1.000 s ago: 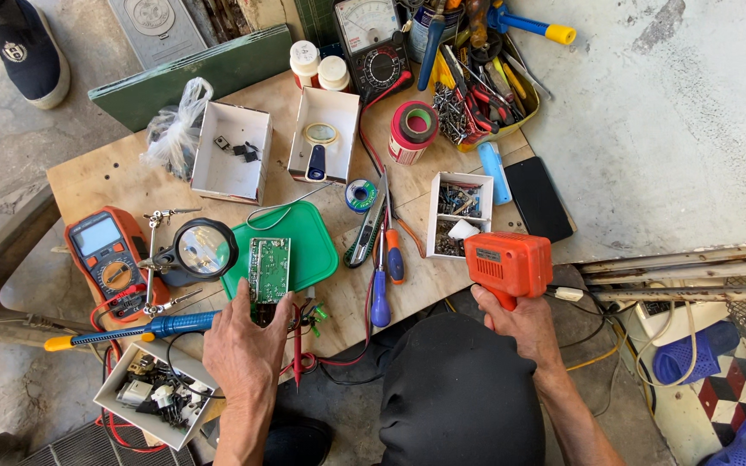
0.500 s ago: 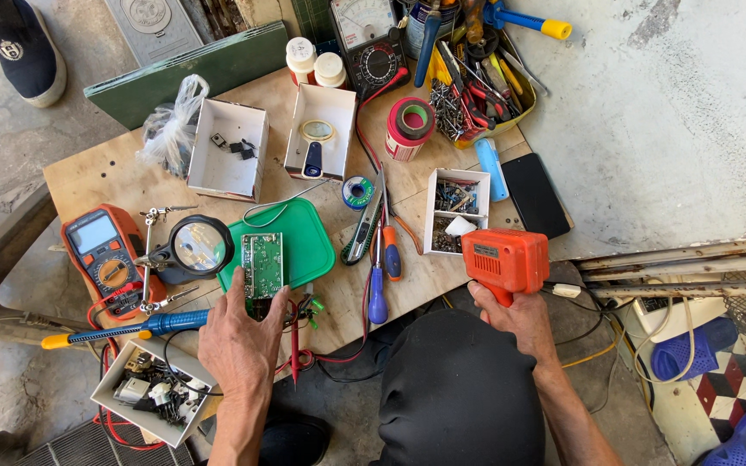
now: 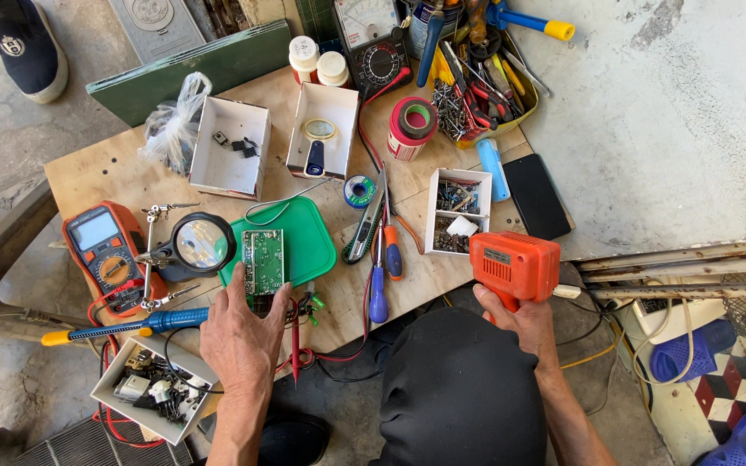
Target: The person sits cross-legged on the floor and uses a multimeter to test a green circuit board. They then use an orange heat gun to apply heat to the board while holding it steady. Finally, they use the multimeter again to test the board.
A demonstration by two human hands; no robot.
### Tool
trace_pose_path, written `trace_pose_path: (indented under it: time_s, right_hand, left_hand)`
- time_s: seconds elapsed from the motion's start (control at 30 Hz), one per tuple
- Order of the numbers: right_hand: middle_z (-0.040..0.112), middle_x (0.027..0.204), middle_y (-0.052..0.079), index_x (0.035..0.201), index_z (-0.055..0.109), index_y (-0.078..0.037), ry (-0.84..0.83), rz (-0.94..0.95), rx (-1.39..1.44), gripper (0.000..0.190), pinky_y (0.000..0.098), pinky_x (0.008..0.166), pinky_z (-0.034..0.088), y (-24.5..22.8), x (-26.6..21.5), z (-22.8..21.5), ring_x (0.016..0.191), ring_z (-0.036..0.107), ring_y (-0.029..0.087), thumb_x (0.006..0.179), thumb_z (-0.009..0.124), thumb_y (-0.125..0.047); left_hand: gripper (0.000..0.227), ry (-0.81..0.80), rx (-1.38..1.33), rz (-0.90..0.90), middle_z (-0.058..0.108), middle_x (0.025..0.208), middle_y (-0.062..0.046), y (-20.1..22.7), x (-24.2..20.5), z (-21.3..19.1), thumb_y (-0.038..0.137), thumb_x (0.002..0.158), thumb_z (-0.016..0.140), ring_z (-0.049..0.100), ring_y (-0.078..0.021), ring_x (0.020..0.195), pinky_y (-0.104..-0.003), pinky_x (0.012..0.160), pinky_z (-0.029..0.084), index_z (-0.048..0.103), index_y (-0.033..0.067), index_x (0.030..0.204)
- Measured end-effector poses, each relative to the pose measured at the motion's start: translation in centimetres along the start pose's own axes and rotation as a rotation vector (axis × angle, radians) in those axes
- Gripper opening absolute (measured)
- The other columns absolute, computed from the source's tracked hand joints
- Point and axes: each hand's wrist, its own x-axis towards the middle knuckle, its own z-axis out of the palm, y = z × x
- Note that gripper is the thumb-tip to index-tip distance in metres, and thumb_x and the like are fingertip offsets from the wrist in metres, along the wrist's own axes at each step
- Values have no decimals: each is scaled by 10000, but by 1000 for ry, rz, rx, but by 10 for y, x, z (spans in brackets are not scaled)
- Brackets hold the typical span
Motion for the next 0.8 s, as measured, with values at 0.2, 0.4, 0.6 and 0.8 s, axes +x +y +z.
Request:
trace_pose_path:
  time_s: [0.2,0.4,0.6,0.8]
  right_hand:
    - [713,777,10,951,730,-158,105,189,16,223,347,763,599,-67,-27,14,701,726,177,916,882,-317]
    - [713,855,2,1073,825,-185,339,373,-43,296,365,773,528,-95,-36,33,779,671,162,866,929,-370]
    - [593,1565,409,1807,211,-78,295,-374,174,967,551,956,582,-103,-30,8,1072,693,458,1049,787,95]
    - [659,1026,122,1443,671,-62,260,-346,278,348,332,739,556,-168,-10,-20,890,693,169,1291,633,-373]
  left_hand:
    - [821,160,32,95,791,1045,-93,-6,-2,7,745,818,842,801,-323,926,-472,767,600,753,215,1440]
    - [862,104,-51,76,798,1146,-85,-5,0,5,703,820,838,782,-310,1022,-457,855,582,689,196,1502]
    - [985,-41,-68,51,743,1276,-139,-8,4,10,749,922,749,718,-399,1111,-535,793,550,519,109,1635]
    - [940,-14,-155,13,737,1237,-141,-5,8,12,726,855,832,703,-436,1097,-584,779,554,543,127,1519]
